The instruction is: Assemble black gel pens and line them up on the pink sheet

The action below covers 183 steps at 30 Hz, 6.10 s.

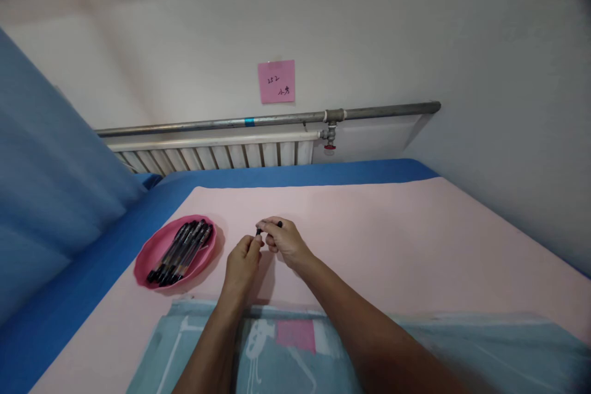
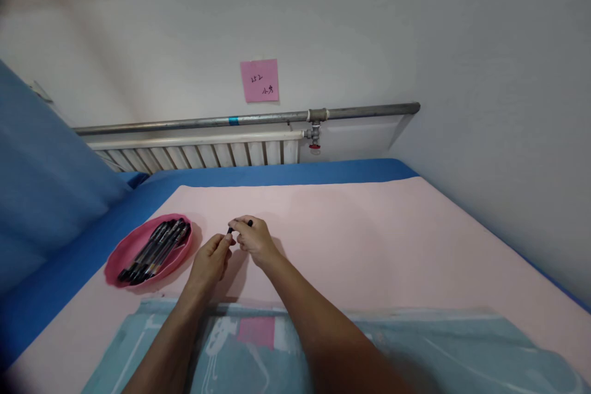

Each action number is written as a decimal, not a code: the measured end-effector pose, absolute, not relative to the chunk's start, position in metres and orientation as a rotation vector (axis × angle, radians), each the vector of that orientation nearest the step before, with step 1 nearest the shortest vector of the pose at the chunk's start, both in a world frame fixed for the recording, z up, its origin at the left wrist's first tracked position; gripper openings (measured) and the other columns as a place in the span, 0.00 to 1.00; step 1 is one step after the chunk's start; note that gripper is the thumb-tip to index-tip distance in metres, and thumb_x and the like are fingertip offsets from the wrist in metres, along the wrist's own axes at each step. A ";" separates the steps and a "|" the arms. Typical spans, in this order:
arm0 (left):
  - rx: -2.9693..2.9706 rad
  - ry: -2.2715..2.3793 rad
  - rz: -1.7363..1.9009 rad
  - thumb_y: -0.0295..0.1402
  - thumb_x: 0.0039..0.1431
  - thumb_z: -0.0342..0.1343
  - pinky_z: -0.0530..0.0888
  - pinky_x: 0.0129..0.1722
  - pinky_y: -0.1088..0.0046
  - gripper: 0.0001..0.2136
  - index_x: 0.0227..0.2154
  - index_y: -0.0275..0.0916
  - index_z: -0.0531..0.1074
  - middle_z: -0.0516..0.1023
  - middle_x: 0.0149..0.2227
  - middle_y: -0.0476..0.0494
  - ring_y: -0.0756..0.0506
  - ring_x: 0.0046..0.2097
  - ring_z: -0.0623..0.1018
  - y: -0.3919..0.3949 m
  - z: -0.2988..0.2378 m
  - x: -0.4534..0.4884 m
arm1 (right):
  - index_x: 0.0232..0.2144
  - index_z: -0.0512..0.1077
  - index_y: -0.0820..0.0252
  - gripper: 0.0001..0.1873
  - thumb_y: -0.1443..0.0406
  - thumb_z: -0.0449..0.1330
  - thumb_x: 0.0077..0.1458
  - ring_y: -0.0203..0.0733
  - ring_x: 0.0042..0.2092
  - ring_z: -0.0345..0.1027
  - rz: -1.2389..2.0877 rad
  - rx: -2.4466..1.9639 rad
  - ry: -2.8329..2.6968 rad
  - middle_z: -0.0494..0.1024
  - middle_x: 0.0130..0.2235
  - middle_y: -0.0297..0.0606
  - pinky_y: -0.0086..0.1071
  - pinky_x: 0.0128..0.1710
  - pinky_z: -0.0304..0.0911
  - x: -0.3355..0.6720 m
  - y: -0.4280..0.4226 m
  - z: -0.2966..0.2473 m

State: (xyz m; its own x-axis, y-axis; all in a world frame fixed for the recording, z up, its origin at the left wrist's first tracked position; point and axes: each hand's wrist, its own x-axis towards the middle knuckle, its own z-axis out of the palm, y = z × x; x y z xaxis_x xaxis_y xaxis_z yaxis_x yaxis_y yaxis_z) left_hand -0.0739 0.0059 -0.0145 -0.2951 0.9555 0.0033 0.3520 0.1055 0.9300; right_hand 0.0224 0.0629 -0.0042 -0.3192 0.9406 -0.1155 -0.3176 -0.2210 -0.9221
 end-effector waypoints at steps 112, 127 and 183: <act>1.703 1.940 0.683 0.39 0.55 0.44 0.55 0.24 0.77 0.11 0.22 0.39 0.63 0.62 0.19 0.54 0.52 0.24 0.63 0.003 -0.002 -0.077 | 0.25 0.61 0.60 0.06 0.66 0.56 0.41 0.26 0.15 0.55 1.510 -0.962 -0.773 0.69 0.21 0.30 0.20 0.11 0.44 0.037 0.084 -0.007; 1.734 1.948 0.606 0.40 0.55 0.44 0.57 0.24 0.78 0.13 0.26 0.38 0.68 0.68 0.21 0.51 0.51 0.26 0.67 0.004 -0.003 -0.085 | 0.25 0.61 0.59 0.06 0.65 0.56 0.43 0.27 0.17 0.55 1.274 -0.958 -0.669 0.68 0.21 0.30 0.21 0.11 0.47 0.062 0.104 -0.007; 1.648 2.229 0.600 0.35 0.56 0.46 0.64 0.36 0.73 0.14 0.38 0.33 0.72 0.77 0.38 0.37 0.44 0.39 0.74 0.007 0.001 -0.114 | 0.20 0.65 0.59 0.06 0.69 0.61 0.42 0.29 0.12 0.56 1.463 -1.350 -1.340 0.62 0.09 0.24 0.20 0.11 0.43 0.038 0.078 -0.041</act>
State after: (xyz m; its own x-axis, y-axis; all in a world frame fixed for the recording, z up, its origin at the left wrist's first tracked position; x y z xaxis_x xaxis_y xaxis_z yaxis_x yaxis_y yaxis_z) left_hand -0.1140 0.0069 0.0015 -0.2940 0.9558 0.0037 0.8285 0.2529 0.4996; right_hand 0.0377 0.0784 -0.0411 -0.1879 0.9576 -0.2185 0.1338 -0.1955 -0.9715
